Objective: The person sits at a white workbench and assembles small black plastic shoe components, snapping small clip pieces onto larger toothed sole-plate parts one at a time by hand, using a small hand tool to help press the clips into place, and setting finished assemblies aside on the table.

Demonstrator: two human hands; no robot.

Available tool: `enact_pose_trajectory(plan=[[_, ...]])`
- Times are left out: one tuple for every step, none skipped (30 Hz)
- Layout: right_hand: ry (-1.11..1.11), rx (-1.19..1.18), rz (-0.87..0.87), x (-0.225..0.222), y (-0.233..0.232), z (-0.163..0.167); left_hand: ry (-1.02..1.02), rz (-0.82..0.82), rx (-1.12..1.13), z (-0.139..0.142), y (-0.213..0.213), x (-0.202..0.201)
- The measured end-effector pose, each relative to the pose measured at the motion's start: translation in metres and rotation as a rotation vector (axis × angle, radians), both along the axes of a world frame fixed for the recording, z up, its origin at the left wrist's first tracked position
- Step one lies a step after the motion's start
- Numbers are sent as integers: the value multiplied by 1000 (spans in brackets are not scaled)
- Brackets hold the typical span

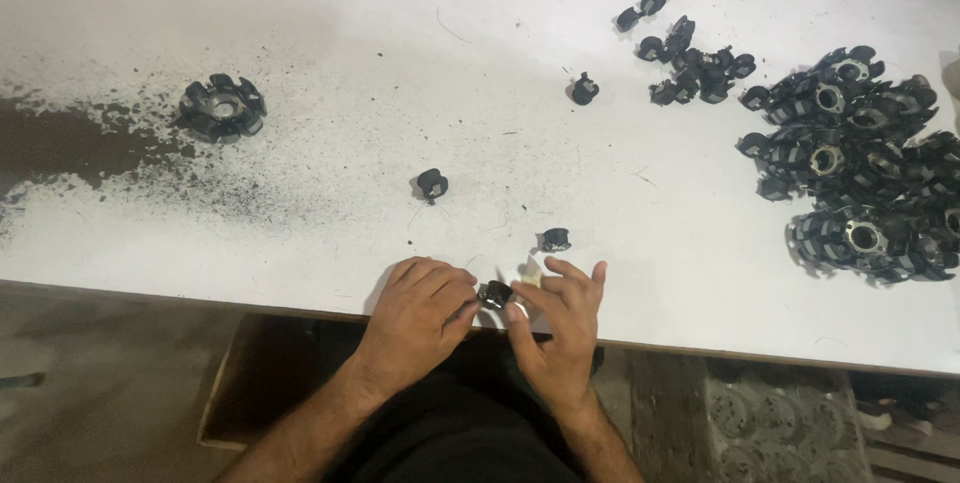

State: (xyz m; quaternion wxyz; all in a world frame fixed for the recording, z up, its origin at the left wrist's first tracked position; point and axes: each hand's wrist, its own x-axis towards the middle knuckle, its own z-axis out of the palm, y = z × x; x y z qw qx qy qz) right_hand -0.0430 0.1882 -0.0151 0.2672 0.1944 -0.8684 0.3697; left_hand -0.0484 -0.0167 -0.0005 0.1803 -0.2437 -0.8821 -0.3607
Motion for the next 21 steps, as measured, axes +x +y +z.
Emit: enact_pose_trajectory(plan=[[27,-55,19,3,1,-3,-9,-4,-1,0,1,0],[53,-110,40,7,1,-7,-18,-7,-1,0,1,0],[76,-163,61,10,1,-10,-27,-1,-9,0,1,0],[45,-205,116,13,1,-13,-40,2,-16,-1,2,0],[18,-248,166,17,-3,-16,-50,-1,-24,-1,3,0],[-4,-292,216,18,-6,-19,-46,-6,-10,-1,4,0],[1,-249,207,18,-7,-21,-41,-8,4,-2,5,0],[4,-205,199,19,-9,-22,-36,-8,19,-2,5,0],[7,-162,195,19,-9,-22,-28,-16,32,-3,6,0],[1,-142,185,18,-10,-21,-21,-21,46,-3,6,0],[-6,-122,174,18,-9,-21,-16,-27,59,-3,6,1],[-12,-102,162,18,-9,-19,-26,-28,71,-3,7,1],[-8,-99,158,18,-9,-19,-35,-30,82,-3,7,2],[-2,-96,154,18,-9,-18,-42,-33,94,-3,7,2],[4,-92,150,18,-9,-18,-58,-34,89,-4,8,2],[2,-91,149,18,-10,-18,-74,-36,84,-4,8,1],[1,-90,148,18,-10,-17,-90,-37,79,-4,8,1],[-2,-89,148,18,-10,-17,-85,-39,81,-4,8,1],[-4,-84,150,18,-10,-17,-80,-41,82,-4,8,1],[-7,-80,151,18,-10,-16,-74,-43,83,-4,8,1],[-9,-76,153,17,-10,-15,-67,-42,86,-5,8,1]])
